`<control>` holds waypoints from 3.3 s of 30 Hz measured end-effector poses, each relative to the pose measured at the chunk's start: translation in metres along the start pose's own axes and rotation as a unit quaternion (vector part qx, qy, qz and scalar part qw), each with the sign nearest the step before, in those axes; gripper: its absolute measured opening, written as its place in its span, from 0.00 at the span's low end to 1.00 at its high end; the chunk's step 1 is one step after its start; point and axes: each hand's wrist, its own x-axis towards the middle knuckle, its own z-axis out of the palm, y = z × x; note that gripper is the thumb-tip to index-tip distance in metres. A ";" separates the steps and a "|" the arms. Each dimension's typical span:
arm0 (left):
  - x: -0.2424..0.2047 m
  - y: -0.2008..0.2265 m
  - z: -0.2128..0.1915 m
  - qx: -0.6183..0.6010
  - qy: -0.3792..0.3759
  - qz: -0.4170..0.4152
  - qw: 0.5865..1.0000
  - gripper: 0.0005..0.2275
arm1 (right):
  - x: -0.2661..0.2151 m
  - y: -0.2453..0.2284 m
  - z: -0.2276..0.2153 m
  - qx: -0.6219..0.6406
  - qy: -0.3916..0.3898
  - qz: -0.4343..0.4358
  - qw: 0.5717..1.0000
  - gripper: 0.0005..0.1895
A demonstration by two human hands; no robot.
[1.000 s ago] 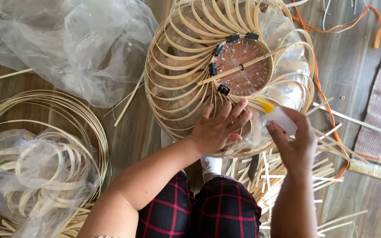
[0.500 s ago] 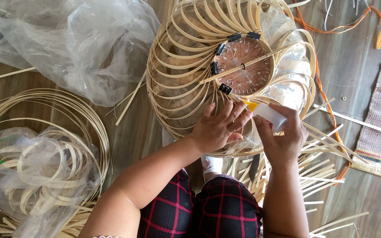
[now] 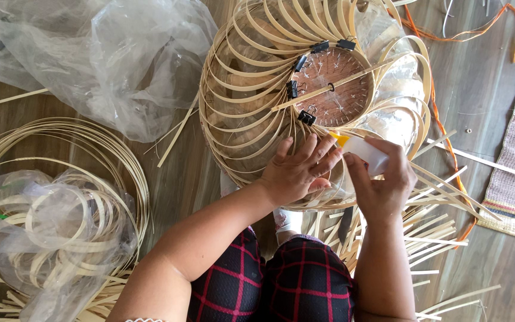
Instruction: The person assembles a spherical bamboo structure by applying adhesive to wood strips and securing them to a circular base using binder clips. They weave additional bamboo strips through the frame and use a metal tool to adjust and tighten the weave.
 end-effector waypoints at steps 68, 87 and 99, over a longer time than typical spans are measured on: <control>0.006 -0.001 -0.010 -0.019 -0.054 -0.004 0.998 0.31 | 0.157 0.060 0.072 -0.069 -0.057 -0.084 0.992 0.17; 0.003 -0.001 -0.004 -0.014 -0.026 0.001 1.000 0.30 | 0.142 0.074 0.032 0.246 -0.110 0.020 0.963 0.14; 0.001 -0.001 -0.005 0.019 0.011 0.000 1.000 0.30 | 0.103 0.008 0.024 0.035 -0.264 -0.145 0.953 0.09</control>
